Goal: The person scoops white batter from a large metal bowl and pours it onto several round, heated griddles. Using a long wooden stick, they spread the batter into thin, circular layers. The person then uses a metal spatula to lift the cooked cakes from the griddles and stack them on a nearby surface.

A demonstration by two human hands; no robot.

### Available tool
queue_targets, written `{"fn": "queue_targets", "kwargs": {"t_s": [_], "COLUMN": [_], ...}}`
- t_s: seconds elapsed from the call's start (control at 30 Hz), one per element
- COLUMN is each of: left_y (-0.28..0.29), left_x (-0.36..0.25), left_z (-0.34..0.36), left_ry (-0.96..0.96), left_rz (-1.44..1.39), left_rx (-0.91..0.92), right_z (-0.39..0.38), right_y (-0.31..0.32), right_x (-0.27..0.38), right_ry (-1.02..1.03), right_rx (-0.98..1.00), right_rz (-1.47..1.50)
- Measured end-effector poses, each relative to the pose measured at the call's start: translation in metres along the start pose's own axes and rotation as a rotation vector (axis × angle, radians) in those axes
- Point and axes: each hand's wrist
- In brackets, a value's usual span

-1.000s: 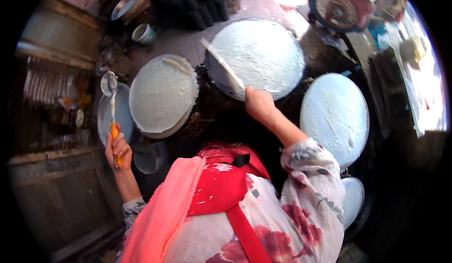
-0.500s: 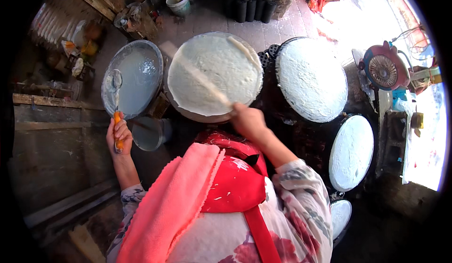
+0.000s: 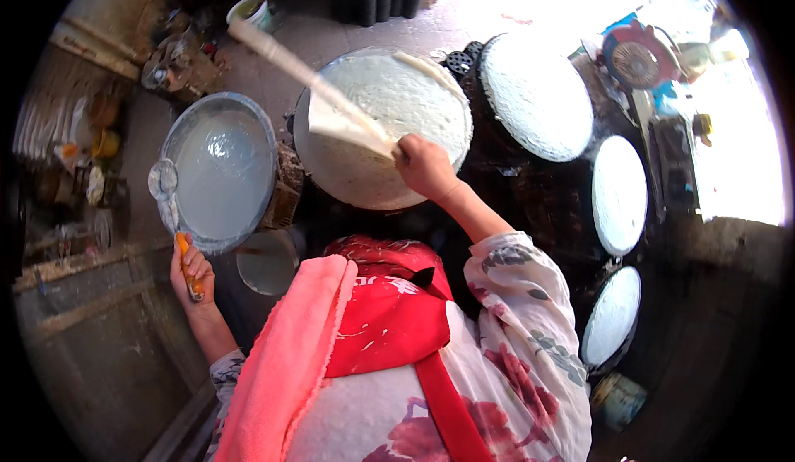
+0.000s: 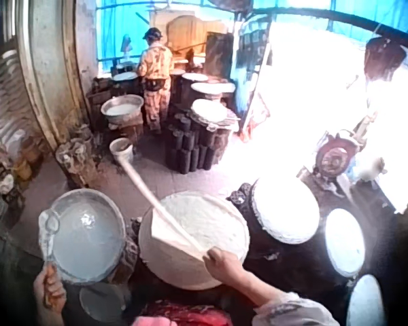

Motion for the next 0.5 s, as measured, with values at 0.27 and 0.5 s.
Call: {"fn": "queue_targets", "kwargs": {"t_s": [0.27,0.5], "left_y": [-0.117,-0.198], "left_x": [0.064,0.198], "left_z": [0.043,-0.001], "left_ry": [0.277,0.933], "left_rz": [0.213,0.302], "left_rx": [0.334,0.825], "right_z": [-0.116,-0.337], "right_y": [0.118,0.139], "right_x": [0.009,0.056], "right_ry": [-0.352,-0.777], "right_rx": [-0.434,-0.502], "right_rz": [0.419,0.180]}}
Point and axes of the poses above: each hand's wrist, its own z-axis towards the middle knuckle, its own y-axis out of the back of the hand, x = y × z, and after that the axes turned 12 degrees about -y, right-handed
